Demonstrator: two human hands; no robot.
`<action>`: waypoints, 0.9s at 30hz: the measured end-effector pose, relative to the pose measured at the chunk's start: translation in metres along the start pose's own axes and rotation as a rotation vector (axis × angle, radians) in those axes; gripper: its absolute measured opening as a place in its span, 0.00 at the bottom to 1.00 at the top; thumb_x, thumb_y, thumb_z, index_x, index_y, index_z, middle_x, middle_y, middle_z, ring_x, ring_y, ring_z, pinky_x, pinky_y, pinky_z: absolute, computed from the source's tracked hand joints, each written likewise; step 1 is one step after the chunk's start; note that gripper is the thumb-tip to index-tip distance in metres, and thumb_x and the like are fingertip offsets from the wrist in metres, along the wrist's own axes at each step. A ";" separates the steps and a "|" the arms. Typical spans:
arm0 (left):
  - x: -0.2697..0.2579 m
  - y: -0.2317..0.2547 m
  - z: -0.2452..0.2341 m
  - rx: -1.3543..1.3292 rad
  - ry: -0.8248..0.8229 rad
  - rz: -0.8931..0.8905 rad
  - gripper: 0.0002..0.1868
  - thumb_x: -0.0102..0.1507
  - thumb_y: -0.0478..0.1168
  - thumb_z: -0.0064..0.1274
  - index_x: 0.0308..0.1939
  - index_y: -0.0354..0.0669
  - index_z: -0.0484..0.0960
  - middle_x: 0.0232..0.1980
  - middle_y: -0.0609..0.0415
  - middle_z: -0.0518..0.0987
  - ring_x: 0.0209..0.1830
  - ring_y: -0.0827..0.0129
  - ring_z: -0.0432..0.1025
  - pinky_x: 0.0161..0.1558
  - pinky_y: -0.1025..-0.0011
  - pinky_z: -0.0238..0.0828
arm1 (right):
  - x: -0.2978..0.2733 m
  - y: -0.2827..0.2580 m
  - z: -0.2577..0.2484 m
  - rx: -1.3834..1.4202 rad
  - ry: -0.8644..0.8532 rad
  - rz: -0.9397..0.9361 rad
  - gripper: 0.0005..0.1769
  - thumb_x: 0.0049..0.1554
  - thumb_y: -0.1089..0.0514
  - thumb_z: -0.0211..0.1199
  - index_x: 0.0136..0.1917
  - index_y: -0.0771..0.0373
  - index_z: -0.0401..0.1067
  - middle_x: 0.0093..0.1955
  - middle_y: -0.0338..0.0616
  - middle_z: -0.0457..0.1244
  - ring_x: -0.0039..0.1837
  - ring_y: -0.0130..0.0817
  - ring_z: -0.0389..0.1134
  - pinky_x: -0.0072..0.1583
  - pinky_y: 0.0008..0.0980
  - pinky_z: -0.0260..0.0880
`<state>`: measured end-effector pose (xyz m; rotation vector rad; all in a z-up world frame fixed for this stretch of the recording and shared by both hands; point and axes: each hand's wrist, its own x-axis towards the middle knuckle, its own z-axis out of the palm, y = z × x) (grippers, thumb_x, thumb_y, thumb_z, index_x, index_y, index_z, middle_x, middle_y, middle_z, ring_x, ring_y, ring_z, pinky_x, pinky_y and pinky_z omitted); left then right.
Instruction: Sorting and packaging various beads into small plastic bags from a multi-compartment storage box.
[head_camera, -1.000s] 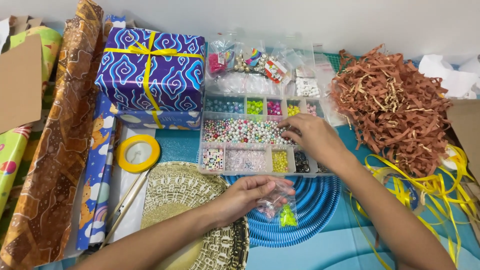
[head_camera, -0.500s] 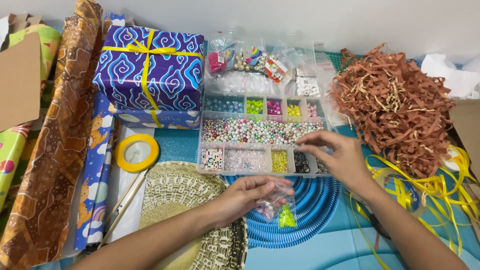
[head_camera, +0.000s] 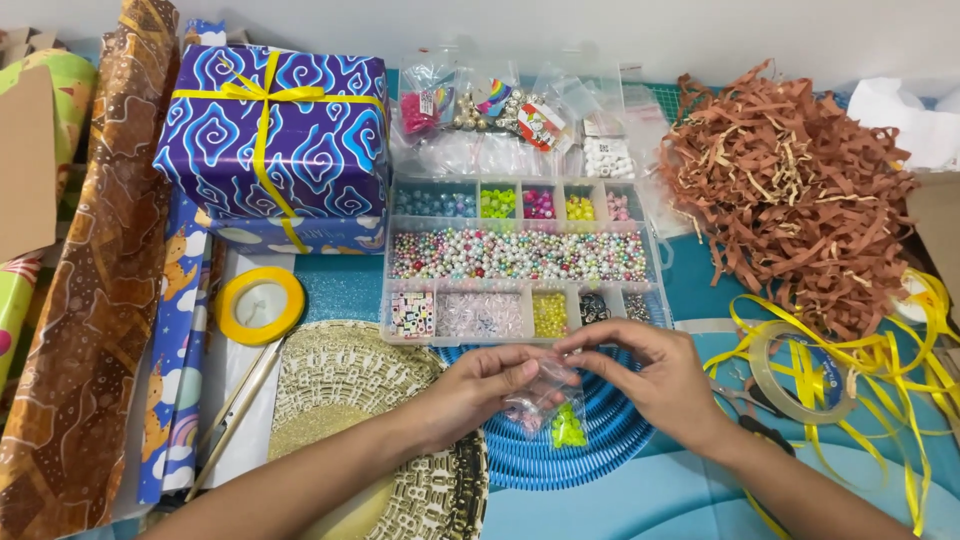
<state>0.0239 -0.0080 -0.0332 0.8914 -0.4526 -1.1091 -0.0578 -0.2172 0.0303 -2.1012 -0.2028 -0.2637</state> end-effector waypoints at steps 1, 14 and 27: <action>0.000 -0.003 -0.001 -0.001 0.000 -0.002 0.20 0.68 0.45 0.48 0.60 0.38 0.78 0.59 0.45 0.81 0.55 0.58 0.77 0.62 0.58 0.74 | 0.000 0.001 0.001 0.001 0.000 0.002 0.08 0.55 0.61 0.67 0.49 0.61 0.81 0.48 0.41 0.76 0.52 0.32 0.78 0.59 0.29 0.79; -0.001 -0.002 0.000 0.017 -0.013 0.030 0.19 0.69 0.45 0.48 0.59 0.38 0.78 0.59 0.45 0.81 0.54 0.60 0.77 0.59 0.61 0.75 | 0.004 0.002 0.001 0.056 -0.090 0.148 0.14 0.58 0.54 0.63 0.54 0.58 0.83 0.54 0.42 0.75 0.60 0.34 0.76 0.63 0.31 0.74; -0.001 -0.002 0.000 -0.003 0.014 0.042 0.20 0.67 0.47 0.51 0.56 0.36 0.80 0.56 0.45 0.82 0.51 0.62 0.78 0.56 0.63 0.75 | 0.003 0.001 0.001 -0.139 -0.169 -0.116 0.17 0.63 0.55 0.56 0.62 0.57 0.78 0.63 0.40 0.72 0.68 0.38 0.71 0.69 0.39 0.66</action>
